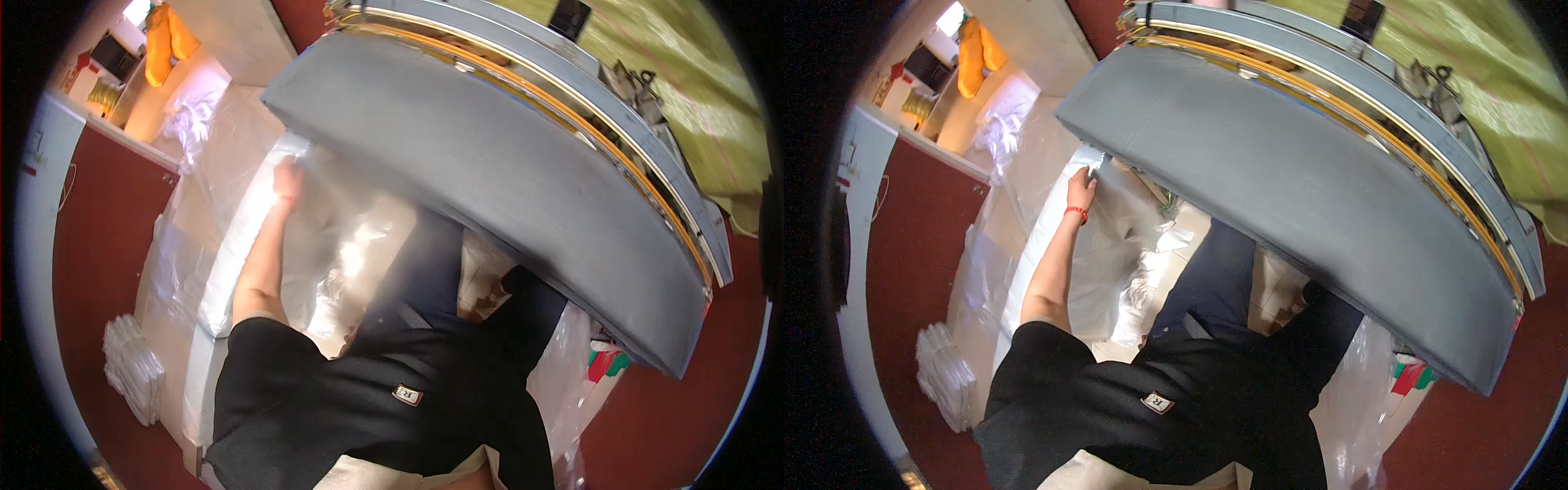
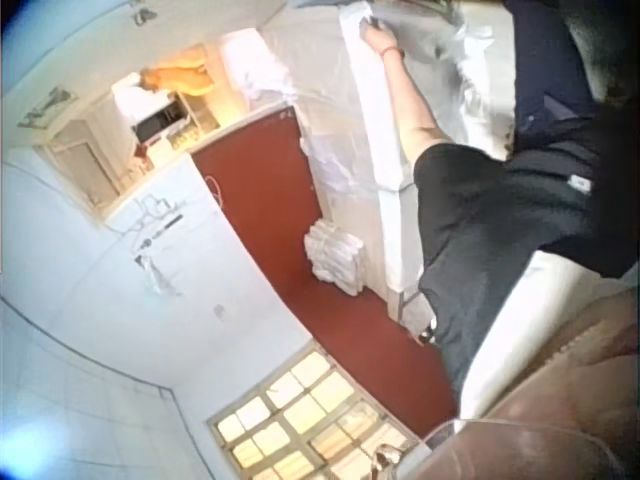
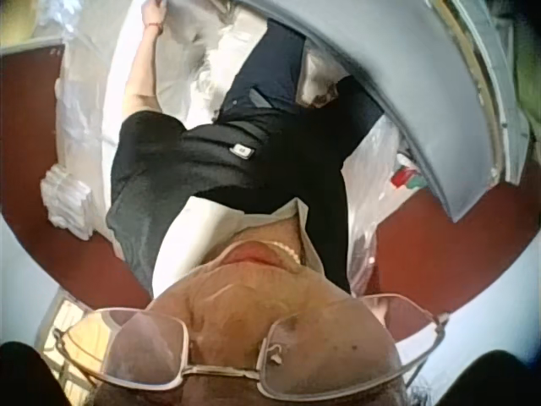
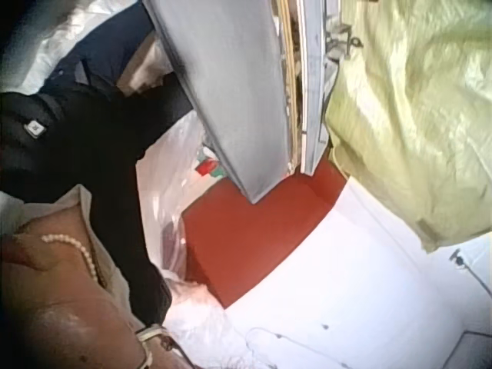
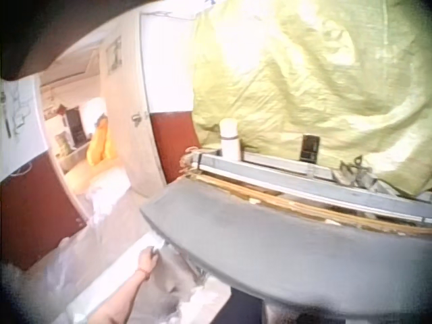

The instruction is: Using a heat sealer machine to seal large plastic bags.

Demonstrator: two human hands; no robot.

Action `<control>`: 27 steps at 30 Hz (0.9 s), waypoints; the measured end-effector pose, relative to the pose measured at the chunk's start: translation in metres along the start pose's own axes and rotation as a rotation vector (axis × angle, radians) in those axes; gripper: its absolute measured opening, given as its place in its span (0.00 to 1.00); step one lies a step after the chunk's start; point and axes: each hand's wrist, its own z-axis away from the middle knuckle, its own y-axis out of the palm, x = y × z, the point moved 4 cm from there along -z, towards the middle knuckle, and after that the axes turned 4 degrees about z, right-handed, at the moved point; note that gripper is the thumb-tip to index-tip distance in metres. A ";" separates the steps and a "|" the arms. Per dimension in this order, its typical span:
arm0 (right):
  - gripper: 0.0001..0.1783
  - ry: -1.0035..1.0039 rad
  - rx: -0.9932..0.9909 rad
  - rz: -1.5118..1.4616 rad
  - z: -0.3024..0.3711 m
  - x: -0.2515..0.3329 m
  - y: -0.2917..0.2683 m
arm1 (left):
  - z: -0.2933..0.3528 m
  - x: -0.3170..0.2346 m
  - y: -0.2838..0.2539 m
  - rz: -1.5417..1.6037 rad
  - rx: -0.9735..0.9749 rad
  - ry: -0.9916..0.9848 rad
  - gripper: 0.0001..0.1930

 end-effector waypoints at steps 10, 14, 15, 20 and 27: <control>0.13 -0.392 0.329 0.567 0.001 0.250 0.115 | 0.017 0.085 -0.048 -0.397 0.070 -0.159 0.08; 0.16 -0.657 0.570 0.415 0.092 0.404 0.184 | 0.053 0.076 -0.077 -0.367 0.185 -0.177 0.06; 0.17 -0.778 0.605 0.415 0.115 0.434 0.196 | 0.065 0.072 -0.083 -0.375 0.184 -0.179 0.06; 0.18 -1.197 0.893 0.185 0.209 0.554 0.250 | 0.109 -0.064 -0.111 0.068 0.293 0.375 0.08; 0.32 -1.602 1.158 -0.543 0.320 0.668 0.273 | 0.132 -0.294 -0.151 0.573 0.566 0.811 0.04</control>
